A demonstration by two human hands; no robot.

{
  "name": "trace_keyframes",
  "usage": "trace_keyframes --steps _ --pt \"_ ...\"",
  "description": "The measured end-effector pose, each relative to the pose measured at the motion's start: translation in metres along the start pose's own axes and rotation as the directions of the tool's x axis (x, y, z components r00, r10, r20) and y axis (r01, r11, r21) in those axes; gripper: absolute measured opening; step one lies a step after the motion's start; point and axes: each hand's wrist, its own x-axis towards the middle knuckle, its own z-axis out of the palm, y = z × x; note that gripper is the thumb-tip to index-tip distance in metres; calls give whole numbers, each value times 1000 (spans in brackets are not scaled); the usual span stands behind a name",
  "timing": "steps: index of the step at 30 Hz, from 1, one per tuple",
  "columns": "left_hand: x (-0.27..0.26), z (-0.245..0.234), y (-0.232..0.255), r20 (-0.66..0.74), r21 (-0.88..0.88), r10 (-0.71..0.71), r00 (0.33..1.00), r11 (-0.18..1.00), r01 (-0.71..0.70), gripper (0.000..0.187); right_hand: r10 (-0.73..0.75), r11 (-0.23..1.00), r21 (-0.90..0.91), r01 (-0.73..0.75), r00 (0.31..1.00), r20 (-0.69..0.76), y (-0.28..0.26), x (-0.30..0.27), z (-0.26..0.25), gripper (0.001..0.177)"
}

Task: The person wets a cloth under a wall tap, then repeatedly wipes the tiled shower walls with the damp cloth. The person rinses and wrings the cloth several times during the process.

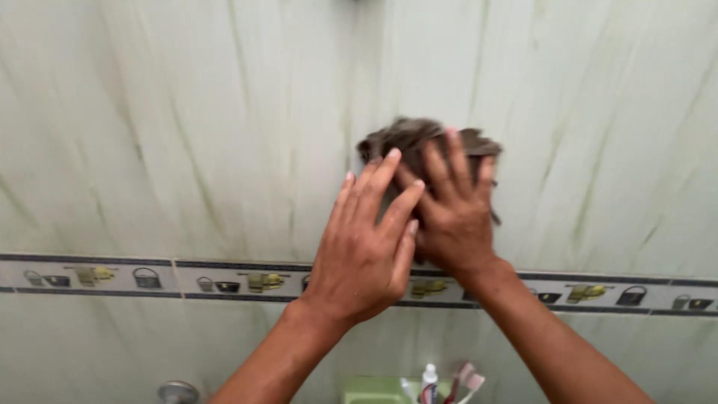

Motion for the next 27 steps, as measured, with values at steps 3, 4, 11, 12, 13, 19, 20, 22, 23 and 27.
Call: trace_keyframes --steps 3,4,11,12,13,19,20,22,23,27 --pt "7 13 16 54 10 15 998 1000 -16 44 76 997 23 -74 991 -106 59 -16 -12 58" --pt "10 17 21 77 46 29 997 998 -33 44 140 990 -3 -141 985 -100 85 -26 -16 62" --pt "28 42 24 136 125 38 990 991 -55 43 569 813 -14 -582 799 -194 188 -59 -70 59" --pt "30 42 25 136 127 39 990 990 -57 43 569 813 -13 -582 799 -197 193 -57 -71 59" --pt "32 42 25 142 120 44 989 991 -62 43 828 556 162 -815 526 -196 196 -54 -73 55" --pt "41 28 12 106 96 69 992 992 -79 45 811 545 136 -827 479 -335 188 -42 -29 58" --pt "44 24 9 95 106 72 993 991 -82 45 631 723 -34 -690 679 -375 186 -46 -9 59" --pt "46 16 2 76 116 79 994 989 -87 47 541 815 -26 -579 777 -321 124 -14 -11 61" --pt "46 12 -1 58 128 82 995 988 -89 48 437 891 -9 -455 860 -264 93 2 -13 64" --pt "44 -10 -14 42 198 83 996 976 -90 50 235 970 -22 -241 960 -152 30 36 -7 64"
